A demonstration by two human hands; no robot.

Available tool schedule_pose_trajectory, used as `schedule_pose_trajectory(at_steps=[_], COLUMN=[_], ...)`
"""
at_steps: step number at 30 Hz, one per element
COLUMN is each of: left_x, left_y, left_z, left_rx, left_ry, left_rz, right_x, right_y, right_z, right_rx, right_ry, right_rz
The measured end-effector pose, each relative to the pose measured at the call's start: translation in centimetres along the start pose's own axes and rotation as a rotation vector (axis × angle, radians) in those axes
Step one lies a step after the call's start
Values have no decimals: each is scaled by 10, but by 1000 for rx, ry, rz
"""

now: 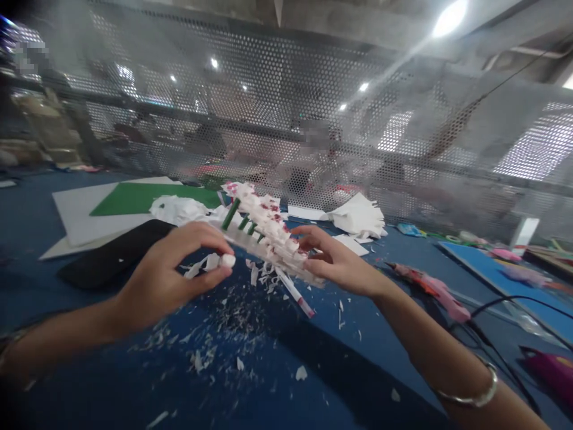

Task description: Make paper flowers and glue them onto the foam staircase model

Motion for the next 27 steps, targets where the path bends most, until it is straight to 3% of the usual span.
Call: schedule_pose_trajectory(at_steps=[3, 7, 10, 15, 19, 22, 27], left_x=[9, 16, 19, 18, 11, 5, -10], left_y=[1, 0, -11, -33, -51, -59, -71], left_z=[-4, -8, -19, -49, -51, -54, -73], left_rx=[261, 357, 338, 256, 273, 264, 162], left_ry=[-41, -44, -13, 168, 145, 140, 272], left_rz=[16, 37, -29, -185, -308, -326, -350], right_x=[0, 0, 1, 2, 4, 6, 8], right_y=[3, -2, -11, -23, -28, -37, -47], right_z=[0, 0, 1, 6, 11, 17, 30], right_rx=[-22, -58, -64, -77, -86, -65, -92], right_ry=[32, 36, 31, -3, -19, -32, -86], right_rz=[67, 78, 40, -28, -42, -68, -70])
Point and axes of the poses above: each hand's wrist, its own x-axis towards the middle knuckle, its own y-axis out of the back of the hand, z = x × y, the point moved 10 cm from there along x, towards the middle knuckle, and after that the axes turned 3 degrees about z, right-handed, at the moved point
